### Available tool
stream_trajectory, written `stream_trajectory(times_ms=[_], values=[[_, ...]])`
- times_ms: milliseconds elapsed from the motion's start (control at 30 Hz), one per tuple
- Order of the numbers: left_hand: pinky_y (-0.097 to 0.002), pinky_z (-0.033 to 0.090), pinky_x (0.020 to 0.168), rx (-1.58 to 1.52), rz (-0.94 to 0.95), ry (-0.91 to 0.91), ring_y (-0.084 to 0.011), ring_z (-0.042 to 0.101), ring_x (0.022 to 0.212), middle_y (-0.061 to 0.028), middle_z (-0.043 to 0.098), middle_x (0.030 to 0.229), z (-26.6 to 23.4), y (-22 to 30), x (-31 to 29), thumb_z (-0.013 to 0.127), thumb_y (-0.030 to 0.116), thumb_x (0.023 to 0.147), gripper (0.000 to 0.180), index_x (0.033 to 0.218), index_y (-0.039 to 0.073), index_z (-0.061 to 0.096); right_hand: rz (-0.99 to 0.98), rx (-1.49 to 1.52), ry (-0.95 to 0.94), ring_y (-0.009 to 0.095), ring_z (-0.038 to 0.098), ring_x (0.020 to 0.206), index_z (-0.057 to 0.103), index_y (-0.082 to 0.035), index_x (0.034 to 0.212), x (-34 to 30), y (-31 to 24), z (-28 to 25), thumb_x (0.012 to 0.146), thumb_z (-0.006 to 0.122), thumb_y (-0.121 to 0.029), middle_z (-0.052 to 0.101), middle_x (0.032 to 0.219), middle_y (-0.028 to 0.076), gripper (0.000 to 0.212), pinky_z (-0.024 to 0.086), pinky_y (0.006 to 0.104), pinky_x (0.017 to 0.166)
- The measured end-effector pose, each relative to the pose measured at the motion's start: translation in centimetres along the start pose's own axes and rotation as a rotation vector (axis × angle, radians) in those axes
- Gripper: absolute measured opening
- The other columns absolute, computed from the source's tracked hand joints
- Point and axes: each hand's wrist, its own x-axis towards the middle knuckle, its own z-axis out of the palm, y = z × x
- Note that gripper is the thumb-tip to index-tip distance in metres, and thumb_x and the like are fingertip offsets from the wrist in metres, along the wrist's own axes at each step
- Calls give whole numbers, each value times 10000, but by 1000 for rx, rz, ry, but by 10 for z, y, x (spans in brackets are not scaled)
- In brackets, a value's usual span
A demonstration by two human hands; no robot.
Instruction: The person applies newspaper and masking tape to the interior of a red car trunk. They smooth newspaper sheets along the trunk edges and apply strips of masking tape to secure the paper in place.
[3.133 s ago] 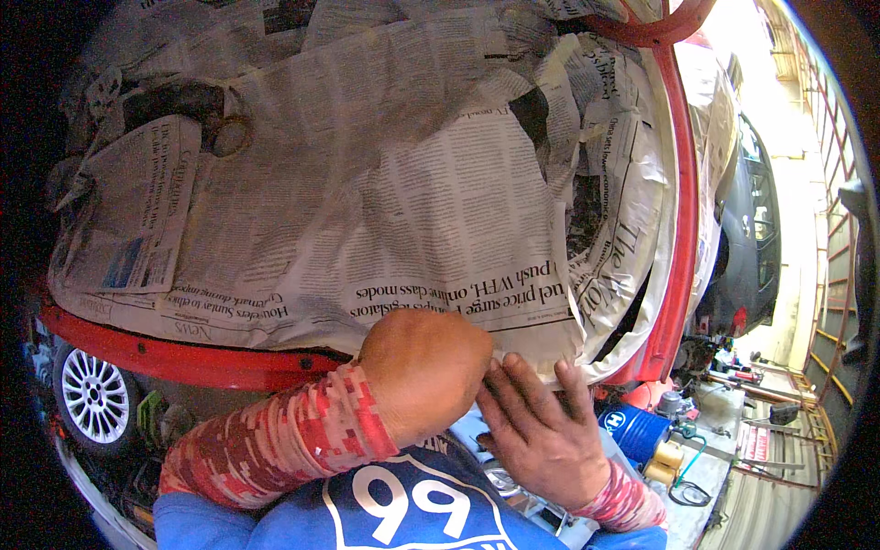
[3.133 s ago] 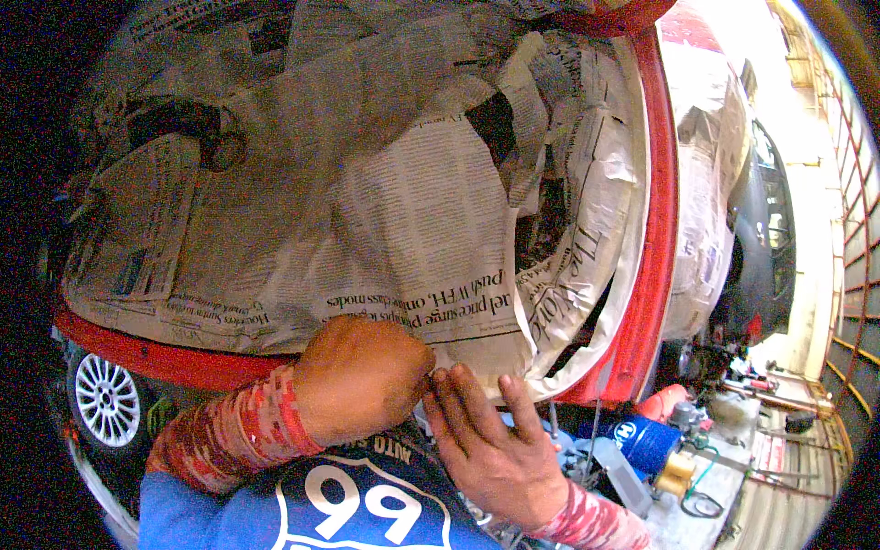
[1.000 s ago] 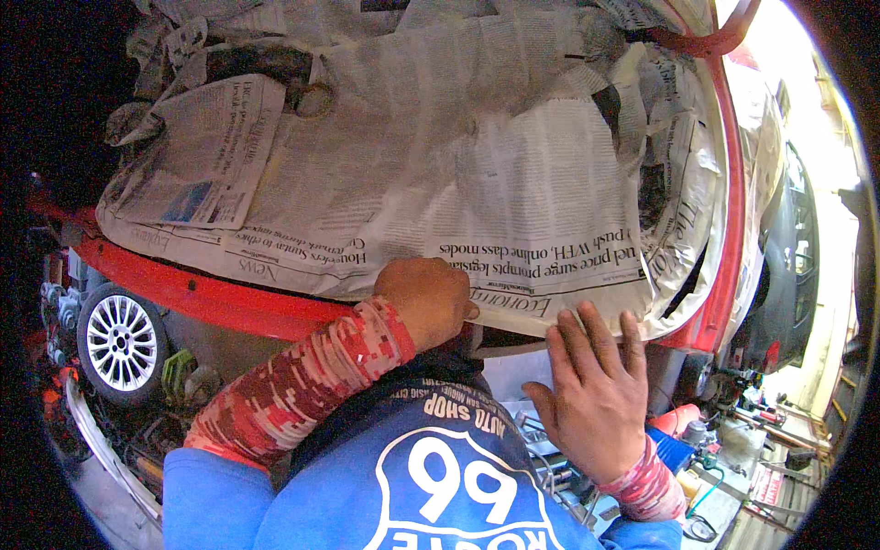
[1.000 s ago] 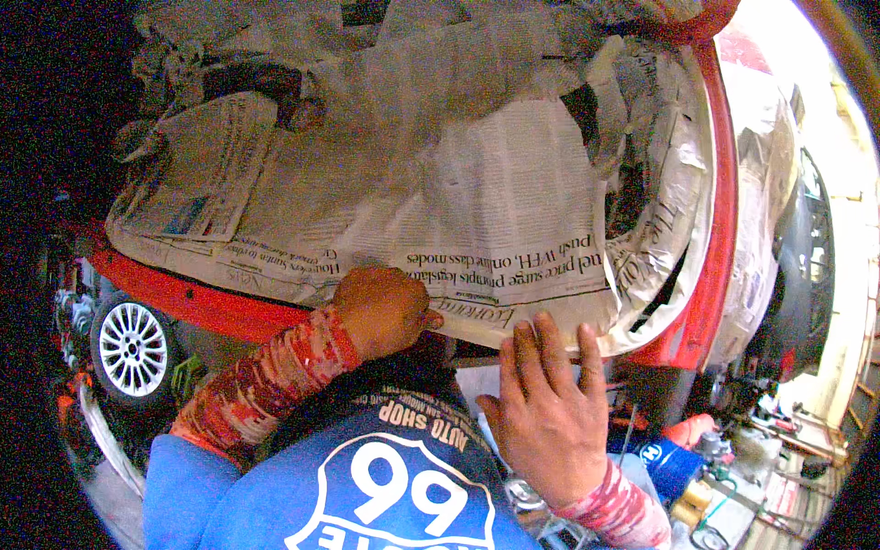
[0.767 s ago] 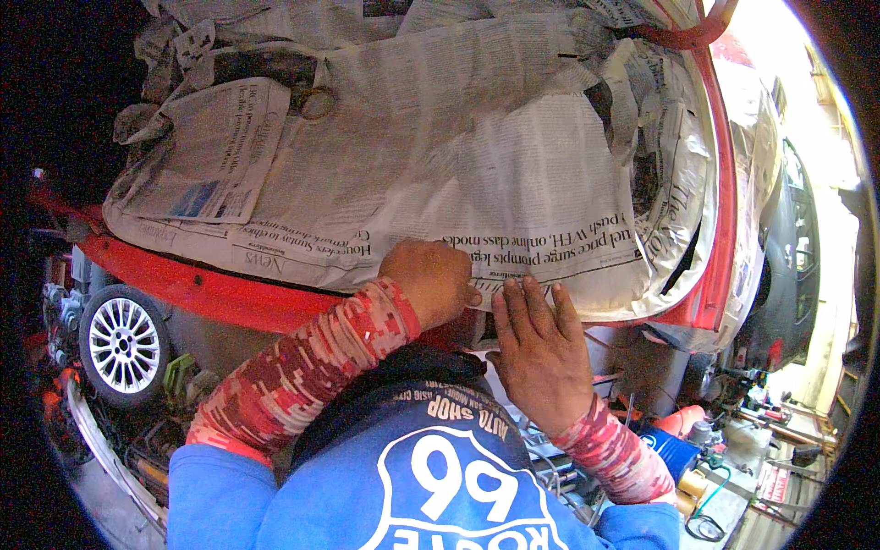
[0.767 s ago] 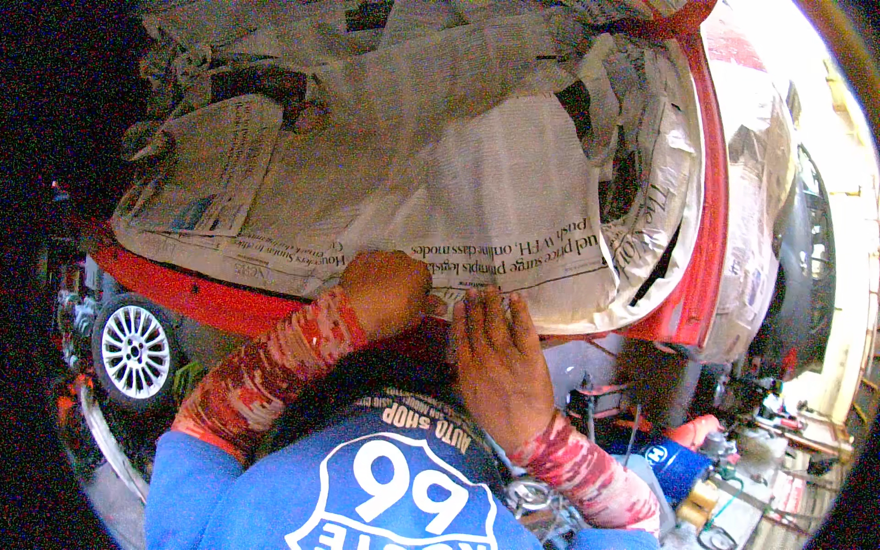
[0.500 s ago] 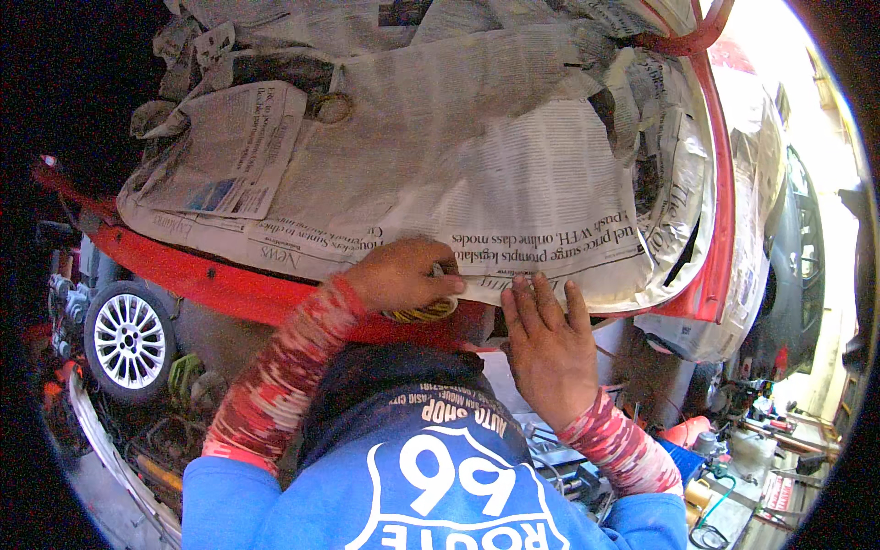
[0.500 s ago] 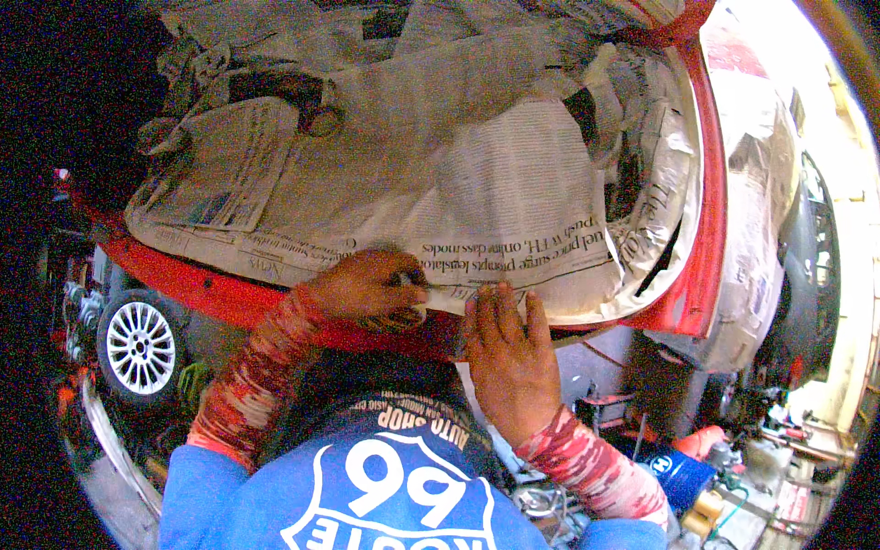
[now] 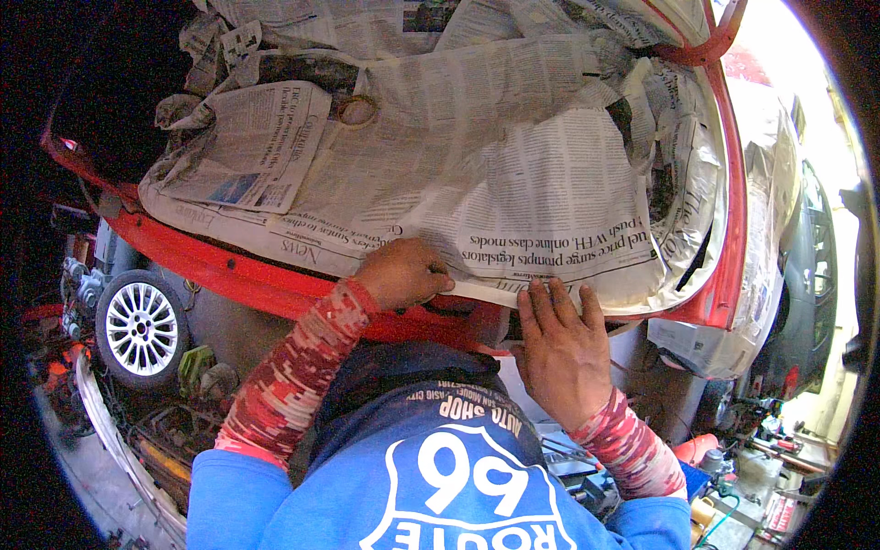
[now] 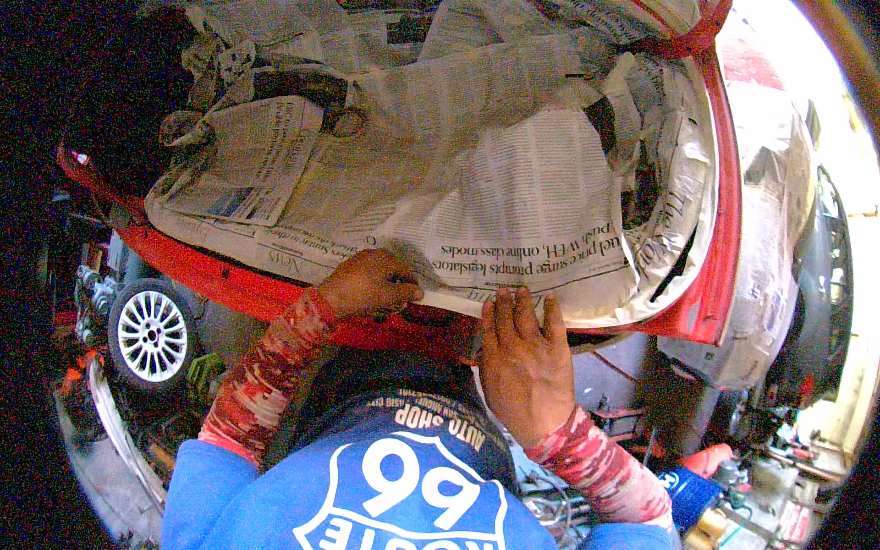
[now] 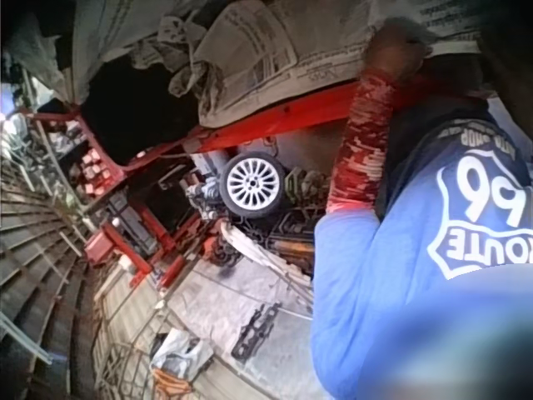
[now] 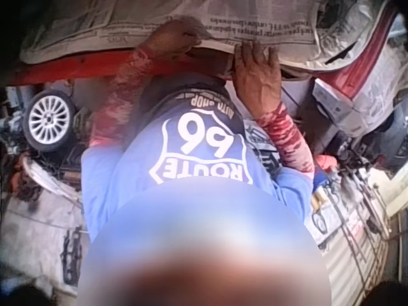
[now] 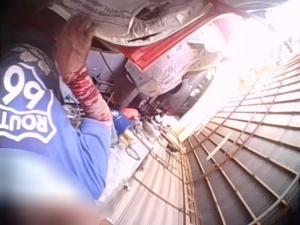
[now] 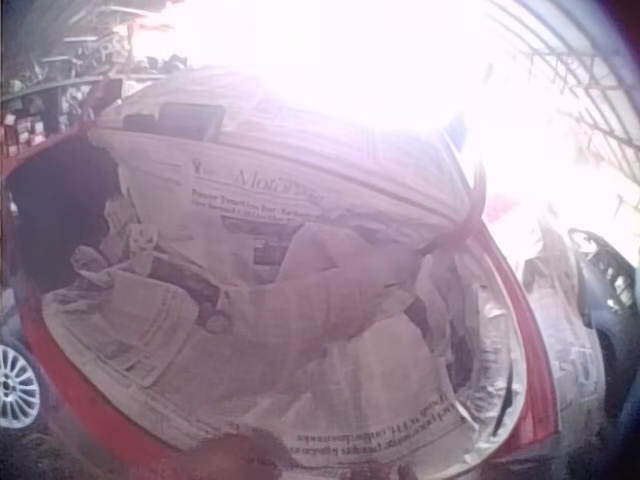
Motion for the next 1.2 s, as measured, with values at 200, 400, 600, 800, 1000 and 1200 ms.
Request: stream_trajectory(times_ms=[200,400,600,800,1000,1200], values=[[-507,604,828,136,-119,-8,-404,768,848,-211,783,900,23,3,19,785,421,858,369,955,70,841,0,-11,-83,371,484,1476,590,23,1463,-2,2,-2,907,735,-317,588,1526,202,667,302,603,1250],[-535,607,840,191,-81,95,-422,773,885,-221,785,941,36,4,13,783,414,863,368,991,73,840,-5,4,-81,373,493,1470,588,31,1458,0,3,-1,919,721,-324,589,1523,205,658,317,602,1240],[-557,599,823,220,-88,187,-438,761,879,-234,770,912,45,13,3,767,420,882,388,939,38,809,14,-16,-108,384,498,1460,618,16,1432,6,0,0,910,724,-323,597,1514,196,632,320,612,1234],[-556,600,812,216,-81,222,-433,758,884,-237,764,917,49,18,-4,754,411,896,390,927,26,806,-76,10,-108,373,477,1481,645,-79,1445,15,-8,20,927,659,-273,608,1530,118,553,285,618,1253],[-547,609,805,245,-88,249,-434,760,887,-243,766,932,48,26,-5,755,383,895,364,930,24,807,-50,-15,-46,369,467,1491,663,-82,1426,10,-13,27,948,640,-294,611,1532,112,523,275,621,1260],[-544,618,805,247,-119,227,-433,767,911,-246,774,962,45,25,2,775,345,862,342,950,16,805,-104,31,-64,374,459,1494,649,-77,1442,19,-14,38,943,676,-378,603,1540,106,584,286,647,1248]])
